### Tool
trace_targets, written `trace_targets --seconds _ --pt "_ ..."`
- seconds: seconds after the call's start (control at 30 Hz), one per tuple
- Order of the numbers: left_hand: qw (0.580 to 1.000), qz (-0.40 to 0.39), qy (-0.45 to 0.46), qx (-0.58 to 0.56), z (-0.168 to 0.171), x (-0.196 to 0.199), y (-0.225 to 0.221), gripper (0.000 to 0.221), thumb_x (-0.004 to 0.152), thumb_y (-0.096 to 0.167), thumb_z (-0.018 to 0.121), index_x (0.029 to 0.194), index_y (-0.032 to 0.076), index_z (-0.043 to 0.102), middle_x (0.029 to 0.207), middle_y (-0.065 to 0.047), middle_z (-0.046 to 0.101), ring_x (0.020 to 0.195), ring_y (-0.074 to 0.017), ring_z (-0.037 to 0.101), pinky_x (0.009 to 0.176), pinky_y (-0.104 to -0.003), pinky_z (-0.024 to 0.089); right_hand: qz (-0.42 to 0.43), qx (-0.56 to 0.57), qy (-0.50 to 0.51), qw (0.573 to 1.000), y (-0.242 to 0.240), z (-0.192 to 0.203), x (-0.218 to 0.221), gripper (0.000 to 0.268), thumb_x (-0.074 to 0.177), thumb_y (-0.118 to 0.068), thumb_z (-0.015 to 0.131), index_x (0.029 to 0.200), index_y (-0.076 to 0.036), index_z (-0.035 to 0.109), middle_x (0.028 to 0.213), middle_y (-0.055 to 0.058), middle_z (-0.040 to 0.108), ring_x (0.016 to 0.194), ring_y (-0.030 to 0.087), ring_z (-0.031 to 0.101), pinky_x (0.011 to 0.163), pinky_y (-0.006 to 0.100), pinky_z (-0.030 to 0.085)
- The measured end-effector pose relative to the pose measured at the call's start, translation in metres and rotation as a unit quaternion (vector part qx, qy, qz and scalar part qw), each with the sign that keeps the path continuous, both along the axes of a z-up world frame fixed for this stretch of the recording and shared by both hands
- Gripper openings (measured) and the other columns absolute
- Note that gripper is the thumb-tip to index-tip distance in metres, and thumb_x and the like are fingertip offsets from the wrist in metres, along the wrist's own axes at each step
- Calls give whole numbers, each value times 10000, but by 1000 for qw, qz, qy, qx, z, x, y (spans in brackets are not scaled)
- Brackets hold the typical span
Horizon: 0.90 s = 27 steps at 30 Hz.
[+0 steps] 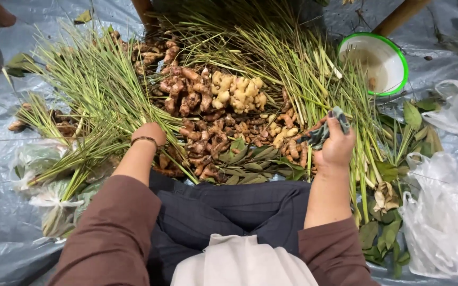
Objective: Trimming and sorting lemongrass stalks and ginger roots from a pile on the floor using a small tool.
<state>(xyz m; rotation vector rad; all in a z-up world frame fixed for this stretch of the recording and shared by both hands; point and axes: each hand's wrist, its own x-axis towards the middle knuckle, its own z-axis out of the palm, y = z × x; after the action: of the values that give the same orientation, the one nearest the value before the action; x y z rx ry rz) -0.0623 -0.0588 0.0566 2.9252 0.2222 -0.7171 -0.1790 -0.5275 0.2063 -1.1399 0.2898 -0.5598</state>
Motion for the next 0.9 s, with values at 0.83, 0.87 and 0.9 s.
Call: trace_targets --seconds 0.83,0.87,0.9 --pt "995 -72 51 -35 -42 9 -12 504 956 286 474 1224 -64 718 1242 -248 717 1223 -407 654 1030 -502 519 94 -397 119 905 45 -5 3 292 976 -160 765 720 -134 629 547 -16 491 554 94 420 539 249 379" --pt "999 -40 8 -30 -28 12 -8 515 958 353 522 1195 -56 727 1198 -261 723 1190 -414 667 998 -523 533 102 -405 119 901 45 -5 4 297 983 -170 762 722 -138 625 549 -13 496 558 90 424 539 245 374" --pt "999 -8 -35 -24 -14 16 -4 537 961 420 569 1165 -49 736 1154 -275 730 1157 -422 680 966 -544 546 110 -413 119 896 44 -5 4 302 990 -181 759 724 -142 622 550 -10 502 562 87 429 539 241 368"
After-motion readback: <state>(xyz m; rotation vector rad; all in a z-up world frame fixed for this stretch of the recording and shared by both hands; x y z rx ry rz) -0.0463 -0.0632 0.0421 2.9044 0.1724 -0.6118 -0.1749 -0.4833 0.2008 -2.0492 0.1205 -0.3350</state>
